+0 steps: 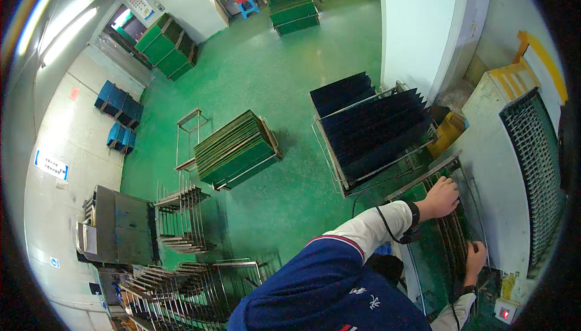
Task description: Move green panels/plates from a drying rack into a processing machine one by one.
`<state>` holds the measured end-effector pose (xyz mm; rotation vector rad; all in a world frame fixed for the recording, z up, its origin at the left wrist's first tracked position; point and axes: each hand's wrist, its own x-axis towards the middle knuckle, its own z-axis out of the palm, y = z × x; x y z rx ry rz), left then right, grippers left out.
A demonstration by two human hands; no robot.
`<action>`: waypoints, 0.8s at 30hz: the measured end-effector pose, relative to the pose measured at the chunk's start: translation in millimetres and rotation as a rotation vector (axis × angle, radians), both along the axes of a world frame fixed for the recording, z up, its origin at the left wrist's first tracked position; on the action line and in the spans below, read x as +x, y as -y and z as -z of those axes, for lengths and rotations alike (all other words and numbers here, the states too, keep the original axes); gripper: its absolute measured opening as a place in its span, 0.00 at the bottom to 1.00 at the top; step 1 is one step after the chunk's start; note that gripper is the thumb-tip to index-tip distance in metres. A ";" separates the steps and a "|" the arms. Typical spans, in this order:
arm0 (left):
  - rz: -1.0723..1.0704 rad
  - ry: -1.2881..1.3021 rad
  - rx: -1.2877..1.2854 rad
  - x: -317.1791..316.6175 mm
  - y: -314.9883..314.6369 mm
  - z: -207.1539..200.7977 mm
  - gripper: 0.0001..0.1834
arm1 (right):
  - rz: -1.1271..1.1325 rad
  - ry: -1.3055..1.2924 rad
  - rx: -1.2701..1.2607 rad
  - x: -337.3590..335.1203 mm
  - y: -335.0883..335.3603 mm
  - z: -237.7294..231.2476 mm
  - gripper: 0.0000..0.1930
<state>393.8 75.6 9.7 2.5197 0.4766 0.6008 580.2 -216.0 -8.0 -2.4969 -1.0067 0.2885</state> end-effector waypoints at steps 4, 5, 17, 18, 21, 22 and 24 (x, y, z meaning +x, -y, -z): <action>0.021 -0.012 -0.001 -2.7 0.6 -4.3 0.15 | -0.009 0.028 0.085 1.6 3.5 7.8 0.14; 0.020 -0.010 0.003 -3.2 0.1 -4.9 0.15 | -0.003 0.032 0.073 5.3 6.4 12.6 0.14; 0.188 -0.387 0.170 -11.6 -7.0 -32.3 0.15 | -0.017 0.037 -0.069 -27.2 3.7 -17.8 0.18; 0.103 -0.311 0.171 -14.1 -9.7 -23.0 0.18 | -0.106 0.096 0.009 -22.2 -9.2 -22.0 0.17; 0.048 -0.049 0.208 -11.3 -11.2 -3.8 0.20 | -0.054 0.101 -0.068 -15.4 -1.8 -9.5 0.19; 0.069 -0.080 0.145 -12.6 -10.8 -5.8 0.18 | -0.033 0.085 -0.082 -15.8 -9.4 -12.6 0.19; 0.123 -0.132 0.042 -13.5 -12.8 -15.4 0.16 | 0.043 0.039 -0.106 -18.6 -4.4 -11.3 0.20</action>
